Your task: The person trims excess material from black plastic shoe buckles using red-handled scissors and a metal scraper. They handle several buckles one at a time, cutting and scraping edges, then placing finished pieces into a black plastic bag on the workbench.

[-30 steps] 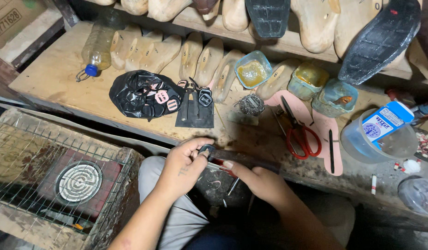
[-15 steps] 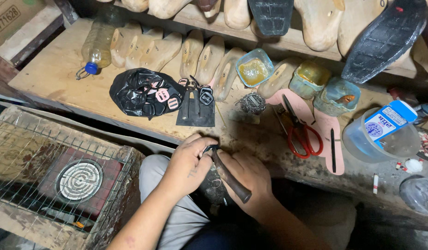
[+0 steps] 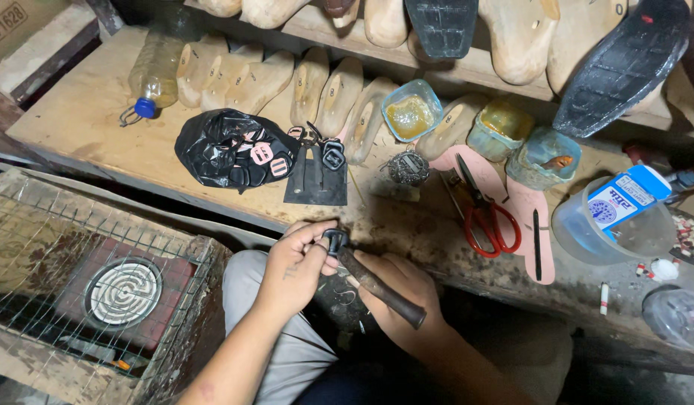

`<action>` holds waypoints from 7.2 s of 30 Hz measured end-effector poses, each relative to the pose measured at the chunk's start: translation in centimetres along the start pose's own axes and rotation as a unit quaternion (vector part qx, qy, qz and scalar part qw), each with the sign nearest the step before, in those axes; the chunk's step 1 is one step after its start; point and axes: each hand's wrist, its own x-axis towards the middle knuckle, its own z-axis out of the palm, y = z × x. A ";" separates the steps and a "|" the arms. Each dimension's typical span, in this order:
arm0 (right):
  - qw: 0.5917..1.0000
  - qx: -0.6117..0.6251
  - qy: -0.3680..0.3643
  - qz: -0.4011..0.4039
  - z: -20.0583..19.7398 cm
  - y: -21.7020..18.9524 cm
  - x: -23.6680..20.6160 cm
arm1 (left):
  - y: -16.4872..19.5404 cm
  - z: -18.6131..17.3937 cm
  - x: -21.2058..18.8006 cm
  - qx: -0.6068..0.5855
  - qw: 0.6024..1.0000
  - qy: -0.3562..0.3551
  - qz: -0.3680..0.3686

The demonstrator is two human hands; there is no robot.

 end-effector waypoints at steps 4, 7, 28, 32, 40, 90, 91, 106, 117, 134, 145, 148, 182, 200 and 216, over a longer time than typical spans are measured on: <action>0.994 0.093 0.013 0.060 0.5 0.4 -0.2 | -0.2 -0.3 -0.2 -0.018 1.000 -0.015 -0.016; 0.984 0.135 0.015 0.111 0.8 0.7 -0.5 | 0.1 -0.5 -0.5 0.022 0.999 -0.030 -0.004; 0.991 -0.131 -0.027 0.031 1.9 0.7 -0.6 | 1.2 0.1 -0.8 0.230 0.948 -0.060 0.211; 0.997 -0.067 0.018 0.035 2.8 1.4 -0.4 | 0.1 0.4 -0.5 0.188 0.966 -0.039 0.172; 0.993 -0.068 -0.086 0.054 1.2 2.1 -1.3 | -1.1 2.0 -0.5 0.155 0.984 0.024 0.088; 0.983 -0.129 -0.106 0.079 1.2 5.6 3.9 | -3.9 0.0 2.8 0.391 0.870 0.075 0.290; 0.989 -0.108 -0.089 0.053 1.5 5.8 4.0 | -3.9 0.0 2.8 0.389 0.871 0.078 0.289; 0.988 -0.110 -0.090 0.051 0.8 5.1 5.3 | -3.6 -0.8 2.9 0.413 0.863 0.045 0.287; 0.987 -0.152 -0.056 -0.002 0.9 5.9 3.1 | -3.1 -0.5 2.6 0.435 0.854 0.036 0.285; 0.975 -0.203 -0.081 -0.045 -0.2 9.6 0.9 | -1.8 -0.8 5.1 0.263 0.923 0.150 0.239; 0.970 -0.225 -0.083 -0.027 -0.2 9.0 1.3 | -0.9 -4.2 18.1 0.238 0.920 0.277 0.143; 0.970 -0.229 -0.063 -0.045 -0.2 9.0 1.5 | -1.1 -6.3 17.0 0.490 0.790 0.331 0.161; 0.967 -0.251 -0.030 -0.020 0.5 9.6 0.9 | 1.2 -9.7 15.4 0.495 0.845 0.185 0.088; 0.983 -0.182 -0.029 0.017 -0.3 10.2 0.6 | -0.1 -7.9 13.4 0.553 0.799 0.103 0.210; 0.875 -0.343 -0.023 0.340 -11.1 20.2 -2.7 | -1.2 -5.0 4.7 -0.129 0.983 0.128 0.030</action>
